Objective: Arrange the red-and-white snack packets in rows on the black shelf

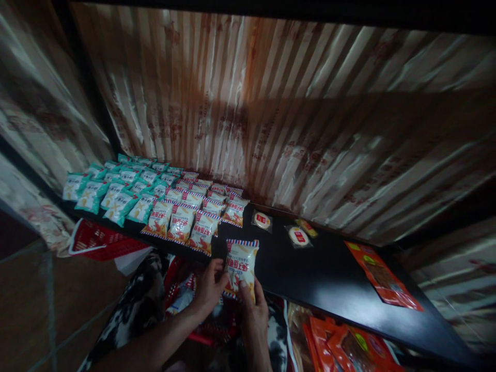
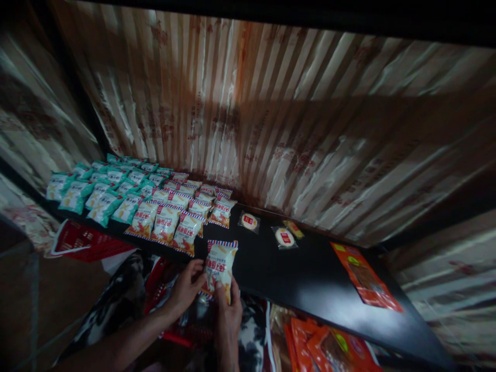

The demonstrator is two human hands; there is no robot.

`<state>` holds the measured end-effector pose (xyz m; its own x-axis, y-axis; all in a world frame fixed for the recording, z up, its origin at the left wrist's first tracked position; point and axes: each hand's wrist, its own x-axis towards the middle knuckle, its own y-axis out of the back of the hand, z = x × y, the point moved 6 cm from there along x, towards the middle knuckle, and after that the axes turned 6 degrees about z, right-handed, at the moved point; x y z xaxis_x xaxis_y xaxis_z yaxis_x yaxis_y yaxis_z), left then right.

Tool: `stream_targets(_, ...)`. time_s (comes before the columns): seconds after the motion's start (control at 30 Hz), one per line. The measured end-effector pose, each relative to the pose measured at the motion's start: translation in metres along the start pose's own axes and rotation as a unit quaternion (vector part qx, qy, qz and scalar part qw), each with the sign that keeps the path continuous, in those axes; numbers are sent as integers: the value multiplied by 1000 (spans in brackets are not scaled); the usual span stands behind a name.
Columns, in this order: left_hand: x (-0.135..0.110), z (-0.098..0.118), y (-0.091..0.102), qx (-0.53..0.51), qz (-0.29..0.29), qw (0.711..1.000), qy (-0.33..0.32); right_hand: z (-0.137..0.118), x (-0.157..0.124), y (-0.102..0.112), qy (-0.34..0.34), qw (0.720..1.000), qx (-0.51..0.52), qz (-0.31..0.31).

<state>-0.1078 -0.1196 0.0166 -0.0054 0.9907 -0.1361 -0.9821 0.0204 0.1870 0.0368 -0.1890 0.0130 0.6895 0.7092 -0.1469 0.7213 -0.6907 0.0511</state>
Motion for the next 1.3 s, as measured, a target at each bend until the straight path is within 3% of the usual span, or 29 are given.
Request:
stream_targets(0.2,-7,11,-4,27,10,996,-89,2,-1,4,-57,998,-31,13)
stream_targets(0.33,-6,14,-5,14,-22,997,-75,1,-5,6,-35,998,-55,20)
stream_targets(0.5,-14,24,-5,-57,-113,992,27,-13,-12,9,89,989,-105,51)
stream_targets(0.7,-28,34,-5,-154,-170,969,93,-28,-34,-2,293,936,-194,34)
stream_targets(1.07,-33,31,2,-251,-157,944,145,-27,-76,-22,441,850,-285,30)
stream_targets(1.3,-26,15,4,-246,-110,947,176,-26,-81,-21,452,859,-238,-11)
